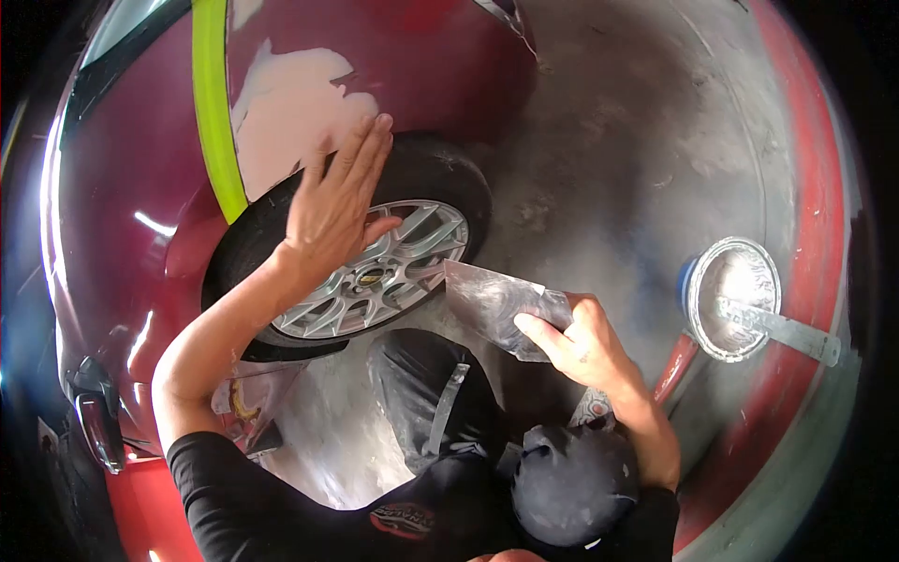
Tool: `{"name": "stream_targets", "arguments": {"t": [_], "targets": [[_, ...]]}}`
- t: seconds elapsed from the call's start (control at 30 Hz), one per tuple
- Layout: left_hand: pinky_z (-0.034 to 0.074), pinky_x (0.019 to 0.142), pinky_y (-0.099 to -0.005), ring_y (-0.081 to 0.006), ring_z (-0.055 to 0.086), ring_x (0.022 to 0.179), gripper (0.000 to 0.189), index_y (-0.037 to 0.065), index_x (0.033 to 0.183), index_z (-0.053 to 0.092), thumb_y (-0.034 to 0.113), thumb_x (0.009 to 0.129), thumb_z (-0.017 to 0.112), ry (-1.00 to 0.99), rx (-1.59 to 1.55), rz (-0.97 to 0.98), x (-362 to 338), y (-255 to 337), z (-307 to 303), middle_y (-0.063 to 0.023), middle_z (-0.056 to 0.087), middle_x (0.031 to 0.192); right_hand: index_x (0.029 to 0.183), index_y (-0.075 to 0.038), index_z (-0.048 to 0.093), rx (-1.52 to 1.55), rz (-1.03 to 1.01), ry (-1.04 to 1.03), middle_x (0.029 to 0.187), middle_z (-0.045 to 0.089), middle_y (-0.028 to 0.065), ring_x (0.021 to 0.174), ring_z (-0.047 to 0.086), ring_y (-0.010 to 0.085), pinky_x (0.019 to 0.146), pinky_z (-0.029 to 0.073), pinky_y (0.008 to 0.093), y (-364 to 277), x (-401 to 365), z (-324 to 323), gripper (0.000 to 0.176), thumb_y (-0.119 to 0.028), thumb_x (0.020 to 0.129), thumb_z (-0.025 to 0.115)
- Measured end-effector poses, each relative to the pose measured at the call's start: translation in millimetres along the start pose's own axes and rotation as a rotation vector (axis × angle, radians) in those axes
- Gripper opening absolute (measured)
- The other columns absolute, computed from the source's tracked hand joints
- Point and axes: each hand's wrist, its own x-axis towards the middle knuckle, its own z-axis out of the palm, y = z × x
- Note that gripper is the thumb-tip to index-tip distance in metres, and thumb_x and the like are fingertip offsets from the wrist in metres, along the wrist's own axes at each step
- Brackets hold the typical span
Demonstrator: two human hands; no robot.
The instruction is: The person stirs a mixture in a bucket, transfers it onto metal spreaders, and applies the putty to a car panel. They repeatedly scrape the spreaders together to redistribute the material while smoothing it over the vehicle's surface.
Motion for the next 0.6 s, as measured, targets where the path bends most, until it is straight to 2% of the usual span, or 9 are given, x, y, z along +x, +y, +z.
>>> {"name": "stream_targets", "arguments": {"t": [0.03,0.13,0.23,0.33,0.4,0.5,0.6], "targets": [[0.012,0.119,-0.0568,-0.0308,0.013,0.152,0.098,0.001,0.153,0.030,0.065,0.085,0.057,-0.003,-0.089,-0.062,-2.8,-9.2,-1.9,-0.0164,0.022,0.162,0.097,0.005,0.066,-0.003,0.012,-0.011,0.074,0.067,0.0176,0.063,0.062,0.0199,0.062,0.050,0.0358,-0.1,0.5,0.3,0.023,-0.018,0.093,0.065],[0.014,0.118,-0.0594,-0.0357,0.012,0.152,0.101,-0.002,0.153,0.028,0.065,0.084,0.059,0.250,0.157,-0.374,5.0,-55.2,-31.9,-0.0209,0.020,0.161,0.098,0.005,0.067,0.000,-0.010,0.016,0.075,0.067,0.0181,0.065,0.062,0.0205,0.064,0.050,0.0352,-5.7,2.4,3.1,0.024,-0.018,0.093,0.065],[0.016,0.116,-0.0614,-0.0391,0.011,0.151,0.104,-0.005,0.152,0.024,0.067,0.084,0.058,0.426,0.069,-0.427,17.0,-62.2,-27.1,-0.0237,0.018,0.161,0.099,0.005,0.067,-0.026,-0.030,0.008,0.077,0.068,0.0184,0.066,0.063,0.0207,0.064,0.050,0.0355,-1.1,2.9,4.4,0.024,-0.018,0.093,0.065],[0.016,0.116,-0.0617,-0.0395,0.010,0.151,0.107,-0.006,0.153,0.021,0.067,0.084,0.057,0.390,-0.007,-0.344,23.6,-42.8,-15.0,-0.0230,0.017,0.161,0.100,0.005,0.067,-0.052,-0.014,-0.013,0.079,0.069,0.0182,0.068,0.065,0.0205,0.065,0.051,0.0353,-7.8,2.5,2.7,0.024,-0.017,0.092,0.065],[0.011,0.117,-0.0603,-0.0391,0.010,0.151,0.106,-0.006,0.153,0.022,0.068,0.085,0.055,0.334,-0.018,-0.323,19.8,-31.0,-9.4,-0.0223,0.017,0.162,0.100,0.006,0.067,-0.043,-0.003,0.005,0.080,0.070,0.0180,0.069,0.066,0.0206,0.067,0.052,0.0348,-11.7,-0.9,2.4,0.024,-0.017,0.092,0.065],[0.006,0.119,-0.0573,-0.0376,0.010,0.152,0.103,-0.006,0.152,0.025,0.069,0.086,0.051,0.237,-0.015,-0.319,2.9,-17.9,0.8,-0.0213,0.016,0.162,0.101,0.006,0.067,0.012,0.021,0.035,0.083,0.071,0.0176,0.071,0.067,0.0207,0.068,0.052,0.0341,-16.4,-4.9,5.4,0.025,-0.018,0.092,0.066],[0.006,0.119,-0.0570,-0.0359,0.011,0.152,0.103,-0.006,0.152,0.025,0.069,0.086,0.052,0.101,-0.027,-0.284,-21.0,-6.6,4.6,-0.0207,0.017,0.162,0.101,0.006,0.068,0.012,0.039,0.022,0.084,0.072,0.0174,0.073,0.068,0.0202,0.069,0.052,0.0339,-19.7,-4.6,4.8,0.025,-0.018,0.092,0.066]]}}
